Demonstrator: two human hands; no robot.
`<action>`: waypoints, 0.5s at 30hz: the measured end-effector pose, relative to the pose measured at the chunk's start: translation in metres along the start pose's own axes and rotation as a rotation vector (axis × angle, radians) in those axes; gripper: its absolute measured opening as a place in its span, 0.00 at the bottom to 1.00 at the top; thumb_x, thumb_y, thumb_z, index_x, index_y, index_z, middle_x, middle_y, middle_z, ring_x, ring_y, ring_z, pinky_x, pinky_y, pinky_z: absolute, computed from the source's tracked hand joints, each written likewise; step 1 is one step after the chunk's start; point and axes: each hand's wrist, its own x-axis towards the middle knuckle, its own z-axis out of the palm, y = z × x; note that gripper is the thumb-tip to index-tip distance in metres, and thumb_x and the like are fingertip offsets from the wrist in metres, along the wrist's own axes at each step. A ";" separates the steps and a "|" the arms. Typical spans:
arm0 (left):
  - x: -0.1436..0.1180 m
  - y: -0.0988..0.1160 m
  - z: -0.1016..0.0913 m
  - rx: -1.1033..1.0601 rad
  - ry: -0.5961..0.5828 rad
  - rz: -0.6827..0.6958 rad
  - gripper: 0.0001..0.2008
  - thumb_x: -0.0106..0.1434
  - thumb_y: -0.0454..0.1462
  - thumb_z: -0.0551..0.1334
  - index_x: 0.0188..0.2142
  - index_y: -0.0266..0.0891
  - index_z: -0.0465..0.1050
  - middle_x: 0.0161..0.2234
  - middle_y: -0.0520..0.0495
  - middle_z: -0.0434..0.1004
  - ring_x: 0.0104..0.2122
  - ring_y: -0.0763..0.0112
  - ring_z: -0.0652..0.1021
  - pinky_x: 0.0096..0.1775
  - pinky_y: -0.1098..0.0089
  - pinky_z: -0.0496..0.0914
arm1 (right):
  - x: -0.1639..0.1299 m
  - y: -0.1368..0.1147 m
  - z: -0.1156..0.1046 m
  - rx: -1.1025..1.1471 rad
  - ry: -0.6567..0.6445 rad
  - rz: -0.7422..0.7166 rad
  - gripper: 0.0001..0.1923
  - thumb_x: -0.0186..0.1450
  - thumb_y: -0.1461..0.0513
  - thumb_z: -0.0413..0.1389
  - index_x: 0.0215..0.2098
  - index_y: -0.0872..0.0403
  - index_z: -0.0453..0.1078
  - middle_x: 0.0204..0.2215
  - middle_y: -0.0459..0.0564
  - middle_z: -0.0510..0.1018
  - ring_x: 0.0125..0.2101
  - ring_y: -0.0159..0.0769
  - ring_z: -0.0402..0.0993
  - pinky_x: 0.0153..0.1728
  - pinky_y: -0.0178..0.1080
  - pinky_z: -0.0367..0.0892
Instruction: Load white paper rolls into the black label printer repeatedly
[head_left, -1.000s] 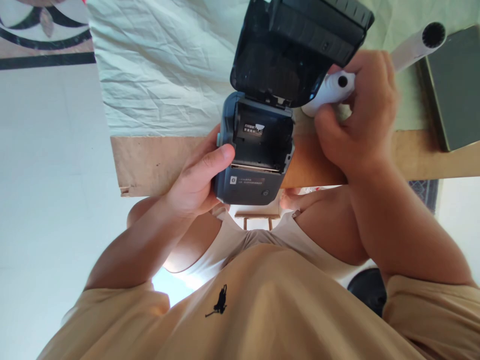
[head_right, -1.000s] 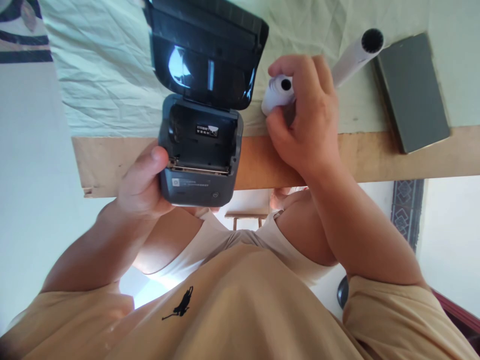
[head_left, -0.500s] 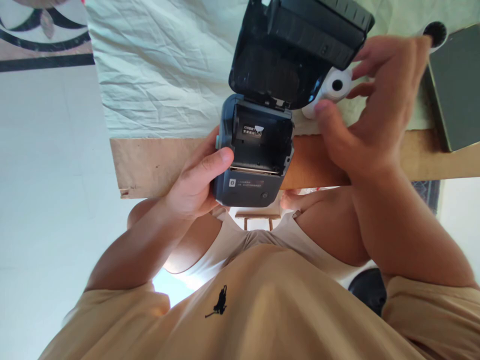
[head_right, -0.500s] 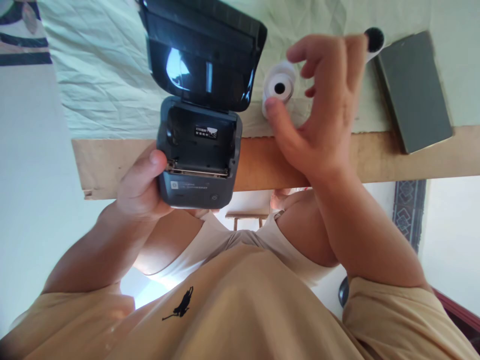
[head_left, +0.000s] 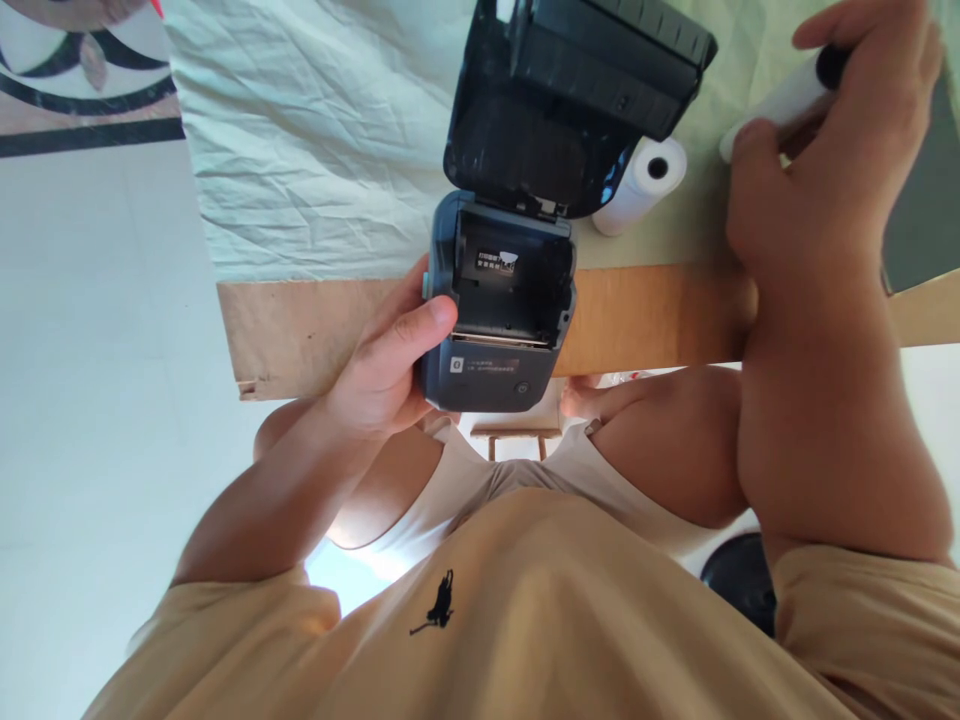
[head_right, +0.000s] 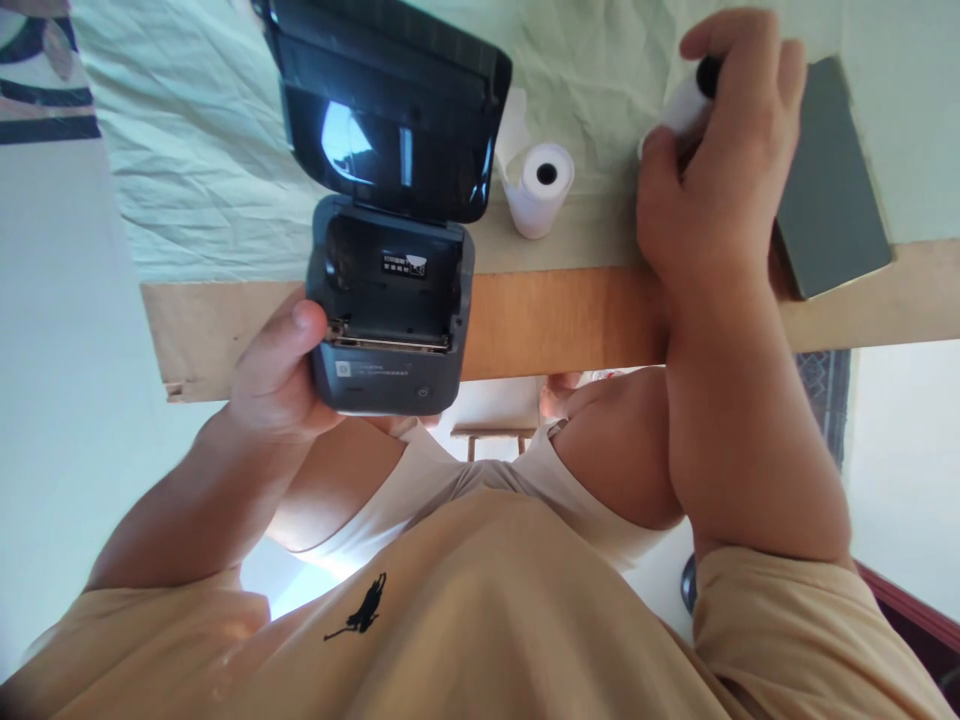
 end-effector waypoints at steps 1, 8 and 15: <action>0.000 -0.001 0.000 -0.005 -0.006 0.028 0.29 0.59 0.52 0.66 0.56 0.41 0.72 0.39 0.44 0.84 0.35 0.58 0.85 0.20 0.73 0.68 | -0.002 -0.002 0.001 0.014 0.007 -0.002 0.31 0.55 0.76 0.50 0.56 0.61 0.70 0.51 0.60 0.72 0.48 0.44 0.72 0.50 0.47 0.66; 0.001 0.001 0.000 -0.001 -0.060 0.055 0.25 0.61 0.48 0.67 0.55 0.40 0.73 0.44 0.43 0.84 0.39 0.58 0.85 0.27 0.70 0.75 | -0.007 -0.008 0.007 0.153 0.018 -0.095 0.23 0.54 0.74 0.54 0.45 0.54 0.77 0.42 0.52 0.75 0.50 0.44 0.73 0.52 0.45 0.66; 0.002 0.003 0.001 0.011 -0.011 0.045 0.25 0.60 0.51 0.67 0.54 0.42 0.75 0.43 0.44 0.85 0.41 0.57 0.86 0.30 0.68 0.79 | -0.004 -0.012 0.003 0.129 0.005 0.042 0.28 0.54 0.74 0.50 0.48 0.52 0.79 0.41 0.52 0.74 0.51 0.43 0.73 0.52 0.45 0.66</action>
